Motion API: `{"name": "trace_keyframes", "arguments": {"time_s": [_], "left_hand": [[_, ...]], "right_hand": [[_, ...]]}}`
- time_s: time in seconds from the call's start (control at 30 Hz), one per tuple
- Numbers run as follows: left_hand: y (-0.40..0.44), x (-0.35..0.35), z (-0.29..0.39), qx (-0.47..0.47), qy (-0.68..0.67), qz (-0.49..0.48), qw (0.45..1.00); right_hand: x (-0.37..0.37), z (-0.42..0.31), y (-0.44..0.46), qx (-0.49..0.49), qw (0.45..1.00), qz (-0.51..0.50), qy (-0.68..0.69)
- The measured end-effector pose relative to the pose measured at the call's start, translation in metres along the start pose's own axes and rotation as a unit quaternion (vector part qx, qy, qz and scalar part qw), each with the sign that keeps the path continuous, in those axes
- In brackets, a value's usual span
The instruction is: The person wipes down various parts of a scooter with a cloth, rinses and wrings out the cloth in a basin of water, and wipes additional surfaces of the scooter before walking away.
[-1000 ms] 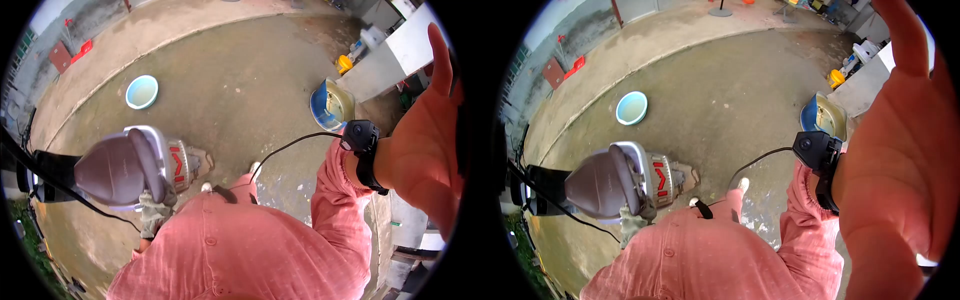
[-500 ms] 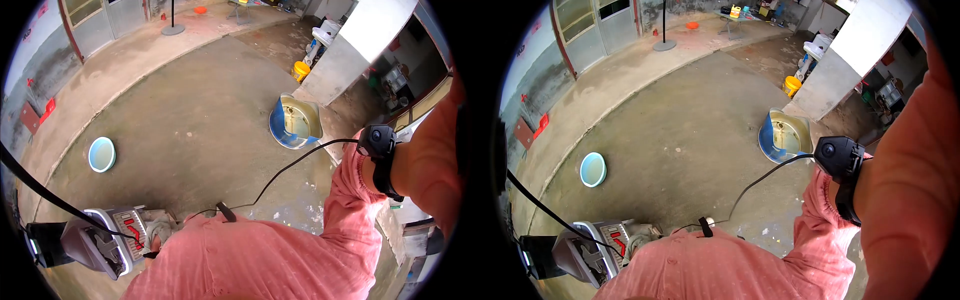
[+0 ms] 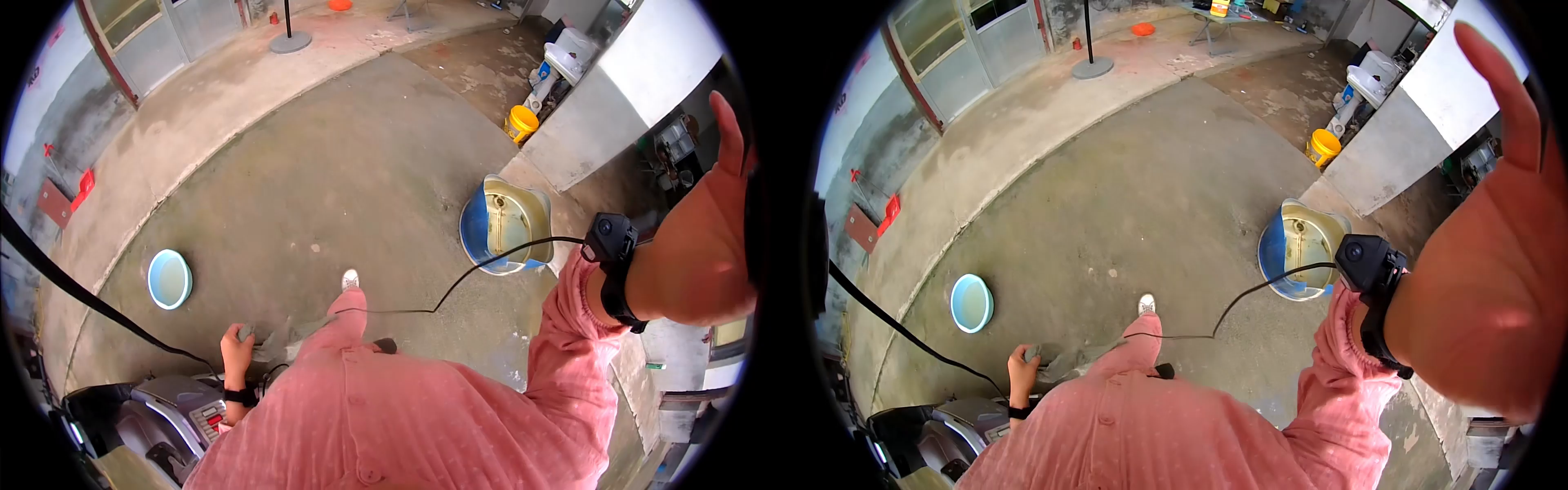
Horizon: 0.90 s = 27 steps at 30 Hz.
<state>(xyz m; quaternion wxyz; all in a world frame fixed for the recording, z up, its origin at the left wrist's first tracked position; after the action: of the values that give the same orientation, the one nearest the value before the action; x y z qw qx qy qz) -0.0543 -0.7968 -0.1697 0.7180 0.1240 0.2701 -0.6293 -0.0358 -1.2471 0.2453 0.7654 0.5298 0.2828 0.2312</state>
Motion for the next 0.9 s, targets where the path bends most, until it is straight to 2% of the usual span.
{"name": "trace_keyframes", "arguments": {"time_s": [0.03, 0.07, 0.13, 0.17, 0.2, 0.23, 0.27, 0.33, 0.37, 0.4, 0.43, 0.5, 0.57, 0.6, 0.67, 0.7, 0.77, 0.8, 0.83, 0.87, 0.9], "left_hand": [[0.022, 0.011, 0.012, -0.006, -0.066, 0.003, 0.998], [0.043, 0.021, 0.026, -0.01, -0.067, 0.0, 0.998], [0.085, 0.049, 0.063, 0.063, -0.148, -0.023, 0.987], [0.108, 0.061, 0.087, 0.063, -0.155, -0.018, 0.986], [0.128, 0.074, 0.116, 0.091, -0.167, -0.056, 0.98], [0.145, 0.087, 0.143, 0.118, -0.177, -0.096, 0.972], [0.165, 0.099, 0.163, 0.12, -0.18, -0.094, 0.972], [0.208, 0.128, 0.208, 0.19, -0.227, -0.186, 0.937], [0.234, 0.141, 0.23, 0.199, -0.226, -0.188, 0.935], [0.254, 0.158, 0.253, 0.2, -0.258, -0.248, 0.912], [0.272, 0.171, 0.275, 0.2, -0.285, -0.308, 0.885], [0.308, 0.198, 0.328, 0.22, -0.295, -0.346, 0.863], [0.337, 0.229, 0.369, 0.189, -0.387, -0.44, 0.788], [0.354, 0.245, 0.388, 0.206, -0.381, -0.47, 0.769], [0.389, 0.279, 0.419, 0.221, -0.365, -0.486, 0.763], [0.407, 0.293, 0.433, 0.233, -0.351, -0.499, 0.757], [0.451, 0.322, 0.445, 0.228, -0.363, -0.495, 0.756], [0.474, 0.331, 0.453, 0.282, -0.302, -0.444, 0.795], [0.495, 0.335, 0.459, 0.329, -0.238, -0.389, 0.827], [0.512, 0.34, 0.462, 0.325, -0.237, -0.391, 0.828], [0.531, 0.342, 0.462, 0.31, -0.201, -0.322, 0.872]], "right_hand": [[0.014, 0.018, -0.005, 0.02, 1.0, -0.003, 0.002], [0.03, 0.035, -0.011, 0.049, 0.999, -0.01, 0.005], [0.061, 0.07, -0.033, 0.155, 0.987, -0.043, 0.025], [0.077, 0.087, -0.052, 0.223, 0.971, -0.072, 0.043], [0.095, 0.103, -0.075, 0.312, 0.939, -0.105, 0.095], [0.11, 0.114, -0.102, 0.382, 0.9, -0.181, 0.103], [0.127, 0.125, -0.133, 0.453, 0.849, -0.241, 0.129], [0.165, 0.137, -0.2, 0.532, 0.757, -0.344, 0.163], [0.182, 0.14, -0.235, 0.534, 0.727, -0.399, 0.161], [0.198, 0.145, -0.264, 0.514, 0.699, -0.47, 0.159], [0.213, 0.145, -0.288, 0.474, 0.709, -0.503, 0.143], [0.245, 0.155, -0.352, 0.494, 0.701, -0.488, 0.164], [0.271, 0.173, -0.386, 0.536, 0.711, -0.437, 0.129], [0.284, 0.186, -0.399, 0.539, 0.712, -0.433, 0.125], [0.301, 0.225, -0.415, 0.573, 0.737, -0.346, 0.094], [0.309, 0.248, -0.416, 0.574, 0.737, -0.345, 0.093], [0.322, 0.297, -0.427, 0.755, 0.57, -0.213, 0.243], [0.334, 0.32, -0.437, 0.758, 0.603, -0.159, 0.192], [0.343, 0.342, -0.445, 0.76, 0.6, -0.158, 0.194], [0.35, 0.364, -0.455, 0.78, 0.56, -0.086, 0.266], [0.357, 0.387, -0.453, 0.791, 0.512, -0.016, 0.333]]}}
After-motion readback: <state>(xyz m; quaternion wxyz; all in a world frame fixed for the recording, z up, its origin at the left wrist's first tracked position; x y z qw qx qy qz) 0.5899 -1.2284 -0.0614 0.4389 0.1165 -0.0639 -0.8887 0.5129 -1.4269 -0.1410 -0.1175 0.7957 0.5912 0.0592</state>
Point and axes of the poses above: each hand's wrist, its own y-axis towards the middle knuckle, its own x-axis out of the palm, z = x × y, the point moved 3 cm from there along y, towards the middle knuckle, and after that the axes turned 14 degrees about -y, right-handed, at the moved point
